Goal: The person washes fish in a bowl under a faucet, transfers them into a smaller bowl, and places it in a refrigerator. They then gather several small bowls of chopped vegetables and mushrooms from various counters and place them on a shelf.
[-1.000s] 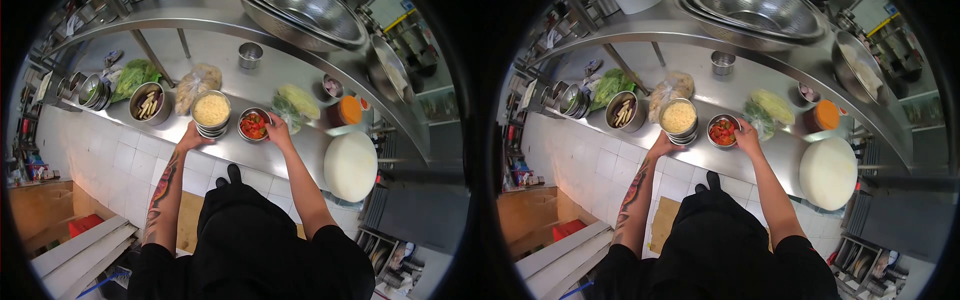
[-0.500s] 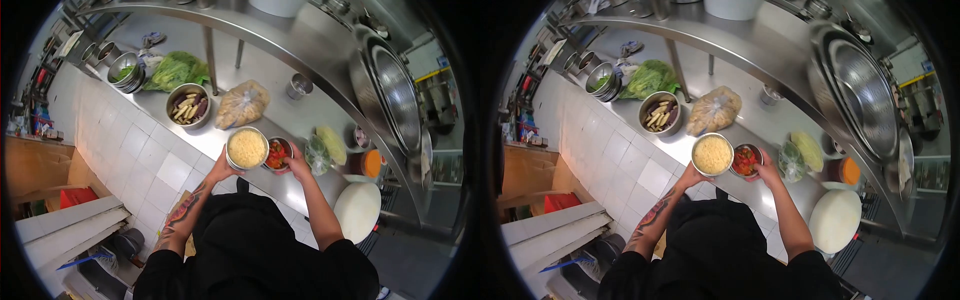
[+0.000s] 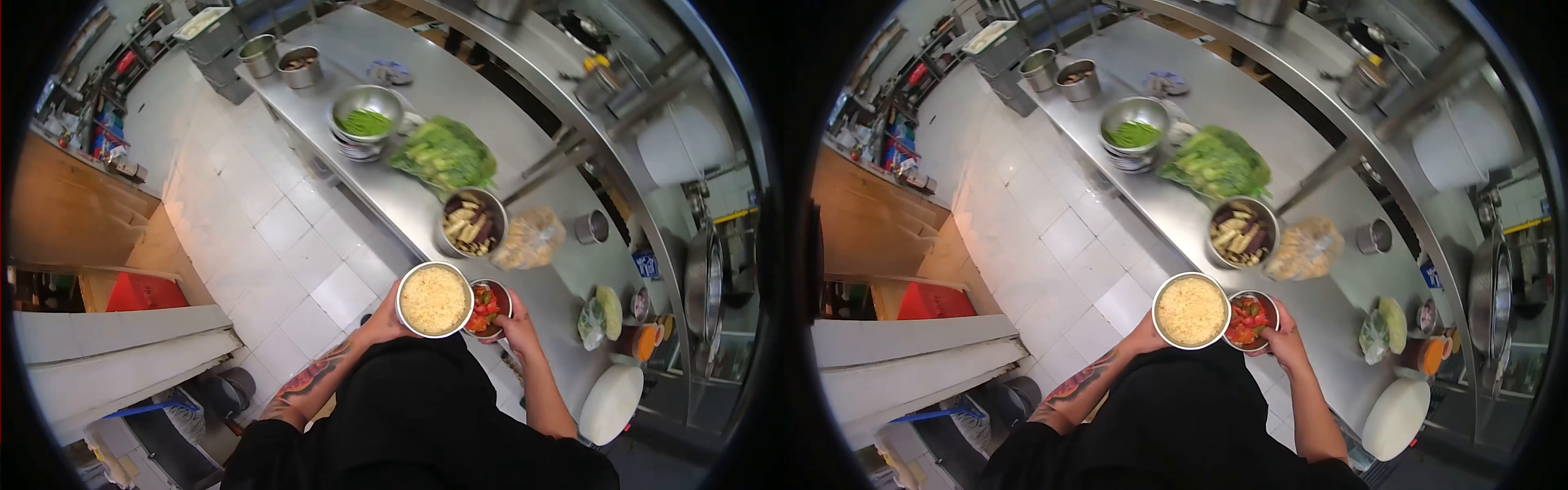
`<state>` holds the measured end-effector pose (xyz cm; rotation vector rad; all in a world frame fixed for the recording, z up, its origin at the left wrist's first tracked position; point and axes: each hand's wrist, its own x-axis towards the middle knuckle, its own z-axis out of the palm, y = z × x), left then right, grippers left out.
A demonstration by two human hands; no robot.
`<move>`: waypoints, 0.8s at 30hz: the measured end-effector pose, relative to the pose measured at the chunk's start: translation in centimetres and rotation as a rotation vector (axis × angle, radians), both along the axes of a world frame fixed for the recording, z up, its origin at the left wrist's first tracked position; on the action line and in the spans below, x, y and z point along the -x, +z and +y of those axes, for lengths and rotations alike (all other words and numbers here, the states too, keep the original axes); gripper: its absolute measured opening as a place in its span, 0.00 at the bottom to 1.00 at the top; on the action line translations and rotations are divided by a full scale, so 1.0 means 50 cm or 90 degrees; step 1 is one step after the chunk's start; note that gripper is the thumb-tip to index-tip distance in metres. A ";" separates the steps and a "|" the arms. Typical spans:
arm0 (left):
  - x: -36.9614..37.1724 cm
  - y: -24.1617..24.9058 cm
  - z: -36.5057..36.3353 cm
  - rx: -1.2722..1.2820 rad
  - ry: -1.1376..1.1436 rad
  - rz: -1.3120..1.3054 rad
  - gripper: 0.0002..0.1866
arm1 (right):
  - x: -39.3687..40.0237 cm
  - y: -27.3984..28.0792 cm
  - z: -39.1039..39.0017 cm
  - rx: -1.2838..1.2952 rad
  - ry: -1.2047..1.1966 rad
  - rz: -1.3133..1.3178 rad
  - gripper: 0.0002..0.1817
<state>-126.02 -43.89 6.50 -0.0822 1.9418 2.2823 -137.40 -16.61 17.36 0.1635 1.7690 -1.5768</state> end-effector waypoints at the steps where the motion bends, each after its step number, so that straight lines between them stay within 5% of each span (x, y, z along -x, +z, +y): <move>1: -0.010 0.008 -0.048 0.007 0.007 0.003 0.65 | 0.003 0.004 -0.052 0.007 0.007 0.003 0.39; 12: -0.029 0.020 -0.595 0.162 0.181 -0.020 0.43 | 0.141 -0.050 -0.658 0.141 0.188 0.015 0.39; 19: 0.042 0.063 -0.919 0.181 0.305 -0.071 0.41 | 0.281 -0.040 -1.042 0.141 0.297 0.032 0.38; 24: 0.153 0.045 -1.136 0.133 0.260 -0.088 0.44 | 0.363 -0.059 -1.241 0.146 0.244 0.064 0.39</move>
